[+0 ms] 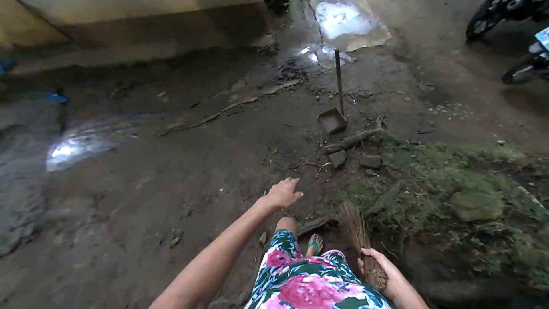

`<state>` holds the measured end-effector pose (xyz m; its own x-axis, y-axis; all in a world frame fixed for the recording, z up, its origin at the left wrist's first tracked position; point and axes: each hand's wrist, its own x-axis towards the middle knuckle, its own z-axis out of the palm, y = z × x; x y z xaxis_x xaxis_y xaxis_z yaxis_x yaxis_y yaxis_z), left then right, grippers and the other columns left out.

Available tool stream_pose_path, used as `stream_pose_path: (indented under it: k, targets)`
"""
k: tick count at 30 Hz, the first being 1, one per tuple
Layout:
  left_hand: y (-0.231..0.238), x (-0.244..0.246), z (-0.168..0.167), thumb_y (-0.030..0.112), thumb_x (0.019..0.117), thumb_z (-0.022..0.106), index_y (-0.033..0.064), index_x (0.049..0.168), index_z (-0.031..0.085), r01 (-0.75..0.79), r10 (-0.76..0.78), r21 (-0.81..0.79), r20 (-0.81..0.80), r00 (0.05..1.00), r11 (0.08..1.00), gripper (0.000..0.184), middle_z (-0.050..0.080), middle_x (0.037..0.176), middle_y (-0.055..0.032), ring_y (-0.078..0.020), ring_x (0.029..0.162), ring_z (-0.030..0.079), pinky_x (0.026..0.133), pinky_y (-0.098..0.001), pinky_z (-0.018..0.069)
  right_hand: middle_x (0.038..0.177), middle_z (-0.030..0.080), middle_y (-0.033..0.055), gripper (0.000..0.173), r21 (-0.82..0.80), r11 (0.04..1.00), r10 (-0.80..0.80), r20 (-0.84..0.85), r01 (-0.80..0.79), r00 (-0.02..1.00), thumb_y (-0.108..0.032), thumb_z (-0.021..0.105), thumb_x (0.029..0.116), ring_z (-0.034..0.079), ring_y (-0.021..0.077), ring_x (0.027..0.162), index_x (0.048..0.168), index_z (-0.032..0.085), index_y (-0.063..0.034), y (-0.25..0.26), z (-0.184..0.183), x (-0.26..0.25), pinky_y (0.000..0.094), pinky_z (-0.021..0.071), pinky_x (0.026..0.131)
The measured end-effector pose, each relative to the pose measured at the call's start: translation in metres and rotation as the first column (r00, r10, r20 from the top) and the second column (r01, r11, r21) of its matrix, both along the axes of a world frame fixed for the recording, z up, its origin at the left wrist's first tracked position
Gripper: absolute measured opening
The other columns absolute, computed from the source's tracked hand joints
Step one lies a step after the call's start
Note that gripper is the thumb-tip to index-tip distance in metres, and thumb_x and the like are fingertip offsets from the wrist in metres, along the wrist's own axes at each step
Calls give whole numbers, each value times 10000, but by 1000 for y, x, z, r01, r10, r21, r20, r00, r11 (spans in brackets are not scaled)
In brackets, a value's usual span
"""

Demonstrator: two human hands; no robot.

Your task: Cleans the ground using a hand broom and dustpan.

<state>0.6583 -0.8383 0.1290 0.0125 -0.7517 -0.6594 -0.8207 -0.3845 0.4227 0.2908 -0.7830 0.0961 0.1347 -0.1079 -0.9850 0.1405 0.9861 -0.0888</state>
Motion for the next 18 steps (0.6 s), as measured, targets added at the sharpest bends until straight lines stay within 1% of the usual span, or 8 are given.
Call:
stream_pose_path:
  k: [3, 5, 7, 9, 12, 13, 16, 18]
  targets:
    - [-66, 0, 9, 360, 1024, 612, 77, 1549, 426, 127, -124, -38, 71, 990, 991, 624, 389, 1598, -208, -431, 1436, 420, 1122, -673, 354, 781, 632, 82, 211, -32, 995, 100, 16, -99, 995, -234, 460, 1083, 636, 152, 614, 1106, 561, -50, -15, -6, -13, 295, 568, 551]
    - [-115, 3, 11, 332, 1024, 619, 67, 1543, 433, 201, -194, -52, 116, 974, 978, 612, 385, 1600, -213, -440, 1444, 401, 1119, -683, 341, 817, 661, 95, 208, -101, 982, 156, -28, -158, 987, -209, 502, 1069, 651, 163, 629, 1131, 578, -25, -27, -18, -18, 309, 578, 571]
    - [-165, 9, 6, 311, 1015, 632, 70, 1519, 470, 278, -263, -72, 162, 951, 958, 582, 412, 1584, -204, -430, 1430, 422, 1106, -672, 363, 868, 685, 123, 238, -187, 945, 240, -154, -267, 958, -165, 573, 1045, 677, 196, 673, 1203, 586, 12, -46, -26, -17, 344, 598, 626]
    - [-215, 18, -3, 278, 992, 668, 59, 1483, 516, 338, -311, -126, 194, 930, 933, 559, 441, 1562, -209, -435, 1419, 433, 1101, -678, 361, 979, 686, 163, 363, -217, 880, 351, -302, -423, 886, -148, 668, 996, 695, 235, 774, 1297, 568, 27, -77, -37, -11, 391, 607, 723]
    - [-307, 38, -17, 244, 954, 715, 63, 1443, 563, 454, -386, -231, 286, 877, 861, 542, 462, 1544, -217, -443, 1420, 429, 1102, -700, 341, 1195, 664, 242, 536, -168, 773, 474, -488, -612, 733, -169, 777, 921, 672, 333, 1066, 1369, 558, 26, -142, -66, 7, 506, 533, 963]
    - [-342, 46, -23, 255, 944, 724, 70, 1435, 569, 498, -406, -259, 335, 850, 828, 547, 465, 1543, -212, -439, 1425, 423, 1105, -696, 341, 1225, 660, 254, 573, -141, 745, 495, -537, -652, 683, -179, 794, 905, 660, 360, 1125, 1387, 553, 17, -168, -79, 14, 537, 514, 1003]
    - [-453, 68, -41, 218, 932, 739, 44, 1435, 556, 588, -439, -309, 435, 786, 747, 563, 423, 1571, -222, -455, 1474, 348, 1152, -703, 287, 1253, 662, 247, 618, -51, 722, 512, -631, -690, 583, -221, 801, 894, 654, 379, 1168, 1425, 544, -35, -253, -122, 32, 573, 508, 1023]
    - [-520, 77, -51, 122, 955, 672, 29, 1469, 517, 622, -450, -286, 484, 750, 729, 545, 346, 1625, -214, -437, 1523, 264, 1194, -687, 228, 1267, 660, 242, 618, 8, 746, 499, -669, -666, 551, -248, 792, 899, 649, 390, 1180, 1436, 547, -62, -315, -145, 47, 585, 506, 1019]
